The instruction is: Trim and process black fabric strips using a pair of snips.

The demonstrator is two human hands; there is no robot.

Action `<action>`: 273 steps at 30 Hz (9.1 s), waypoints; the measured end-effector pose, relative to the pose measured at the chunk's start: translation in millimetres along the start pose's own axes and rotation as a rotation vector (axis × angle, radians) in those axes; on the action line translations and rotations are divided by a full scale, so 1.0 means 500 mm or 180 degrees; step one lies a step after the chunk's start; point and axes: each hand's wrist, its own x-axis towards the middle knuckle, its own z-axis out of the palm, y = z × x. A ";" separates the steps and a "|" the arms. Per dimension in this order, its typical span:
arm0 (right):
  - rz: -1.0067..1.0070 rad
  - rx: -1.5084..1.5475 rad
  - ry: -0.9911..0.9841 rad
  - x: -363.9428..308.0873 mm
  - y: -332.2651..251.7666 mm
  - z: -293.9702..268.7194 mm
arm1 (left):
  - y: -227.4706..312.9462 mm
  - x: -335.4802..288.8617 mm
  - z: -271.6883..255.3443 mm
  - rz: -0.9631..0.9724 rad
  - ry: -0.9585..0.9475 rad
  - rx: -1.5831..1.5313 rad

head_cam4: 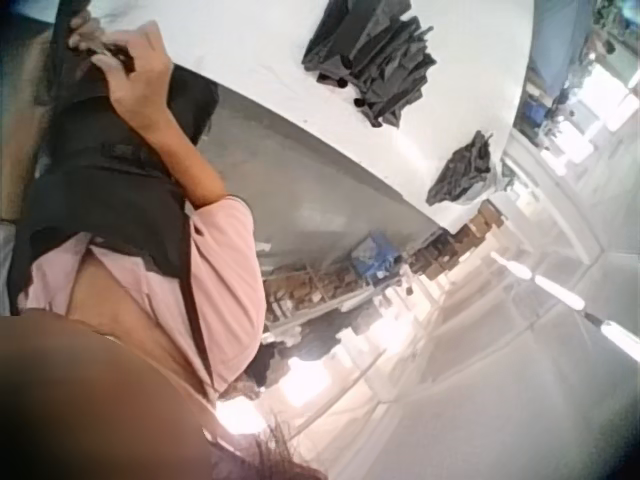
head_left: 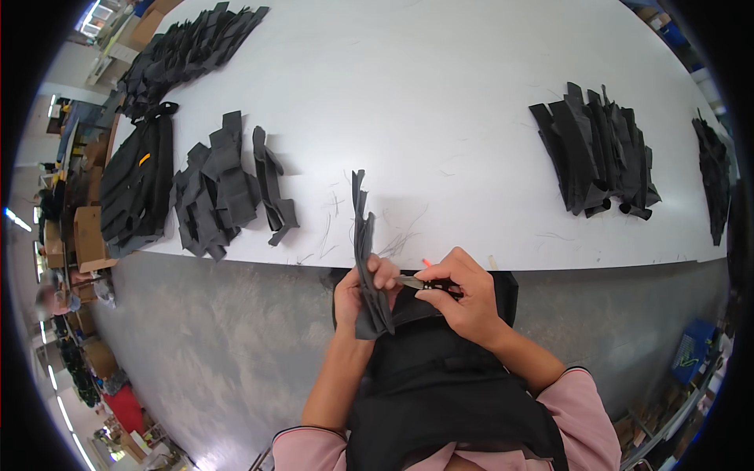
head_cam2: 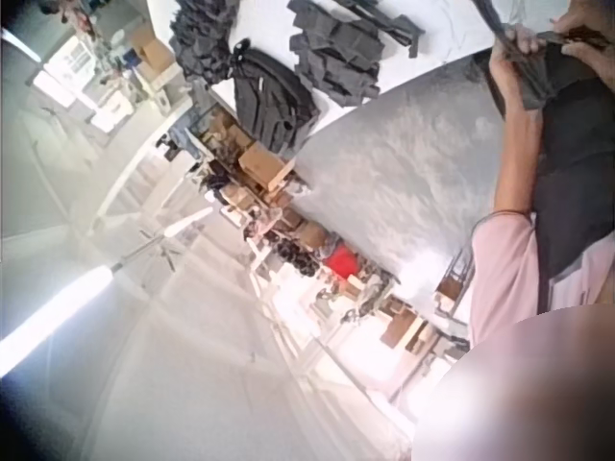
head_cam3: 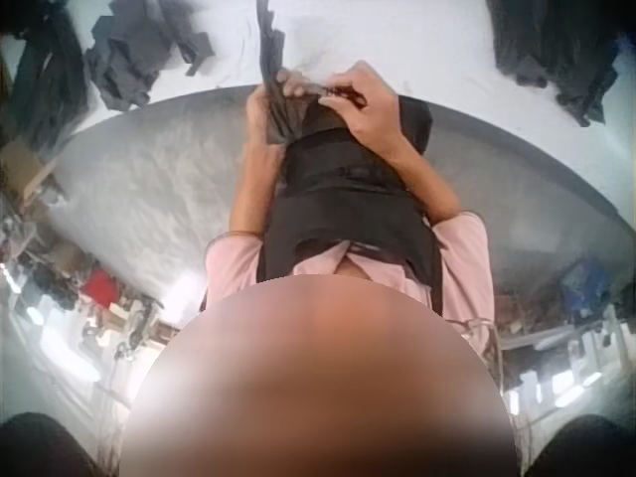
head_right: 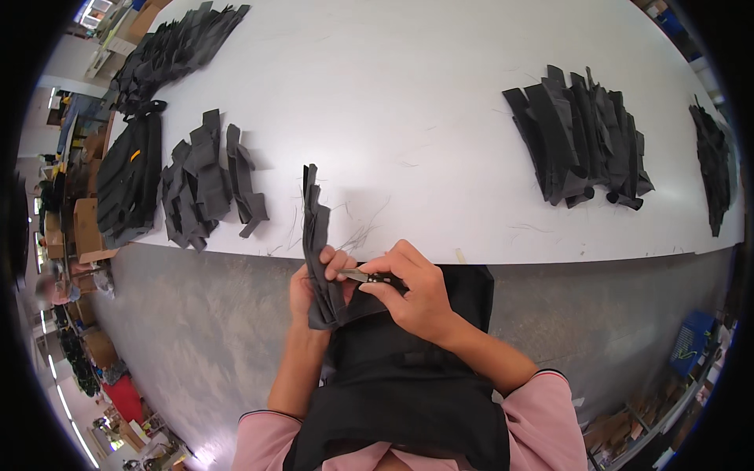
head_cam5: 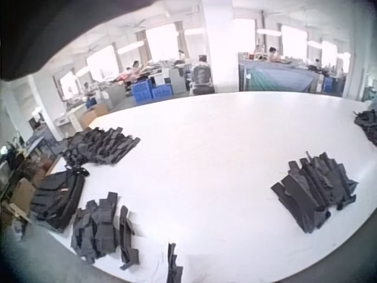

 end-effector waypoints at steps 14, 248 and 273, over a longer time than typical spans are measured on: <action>-0.0831 -0.0756 -0.0220 -0.010 0.005 0.053 | -0.042 0.005 0.013 -0.0428 -0.0595 -0.0512; 0.2073 0.2401 0.0147 0.081 0.034 -0.053 | -0.015 -0.008 0.135 0.0985 -0.0343 0.4466; -0.0683 -0.1716 -0.0022 0.033 0.026 -0.068 | -0.015 -0.018 0.122 -0.0153 0.0383 0.2754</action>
